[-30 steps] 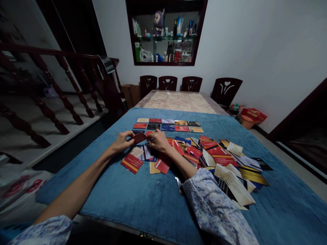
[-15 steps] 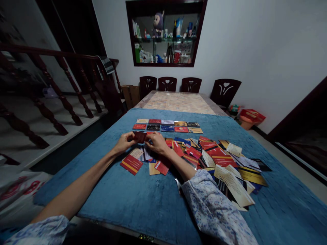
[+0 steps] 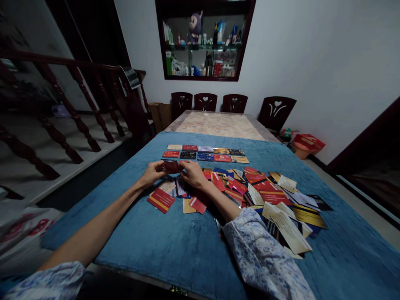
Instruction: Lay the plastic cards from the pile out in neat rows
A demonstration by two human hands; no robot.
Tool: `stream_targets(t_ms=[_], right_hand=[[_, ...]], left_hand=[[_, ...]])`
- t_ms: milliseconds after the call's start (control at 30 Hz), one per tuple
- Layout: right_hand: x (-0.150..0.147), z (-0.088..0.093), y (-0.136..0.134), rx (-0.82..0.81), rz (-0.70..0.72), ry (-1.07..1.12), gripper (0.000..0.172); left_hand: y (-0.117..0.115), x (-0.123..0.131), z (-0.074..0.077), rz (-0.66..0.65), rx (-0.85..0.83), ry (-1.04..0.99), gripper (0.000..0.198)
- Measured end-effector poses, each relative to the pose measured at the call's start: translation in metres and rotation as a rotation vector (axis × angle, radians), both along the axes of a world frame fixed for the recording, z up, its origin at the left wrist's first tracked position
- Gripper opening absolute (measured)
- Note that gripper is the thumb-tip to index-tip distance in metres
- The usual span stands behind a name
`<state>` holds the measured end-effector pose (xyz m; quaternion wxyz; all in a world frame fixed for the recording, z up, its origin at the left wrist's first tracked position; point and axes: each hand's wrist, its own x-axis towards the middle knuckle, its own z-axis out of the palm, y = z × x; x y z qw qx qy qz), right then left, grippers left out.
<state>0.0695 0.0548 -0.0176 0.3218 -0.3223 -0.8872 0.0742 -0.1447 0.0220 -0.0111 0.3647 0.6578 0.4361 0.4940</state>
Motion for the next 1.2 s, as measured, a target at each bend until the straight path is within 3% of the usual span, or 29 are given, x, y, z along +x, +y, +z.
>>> stream_targets(t_ms=[367, 667, 933, 1200], right_hand=[[0.000, 0.014, -0.011, 0.120, -0.141, -0.227, 0.026], [-0.002, 0.015, -0.014, 0.147, -0.137, -0.246, 0.026], [-0.003, 0.014, -0.017, 0.176, -0.111, -0.239, 0.027], [-0.004, 0.011, -0.017, 0.157, -0.136, -0.289, 0.035]], left_hand=[[-0.004, -0.010, 0.011, 0.109, 0.048, 0.066, 0.020], [-0.004, -0.013, 0.008, 0.115, 0.180, 0.198, 0.027], [-0.004, -0.022, 0.005, 0.143, 0.269, 0.428, 0.020], [-0.006, -0.024, 0.007, 0.143, 0.301, 0.507, 0.013]])
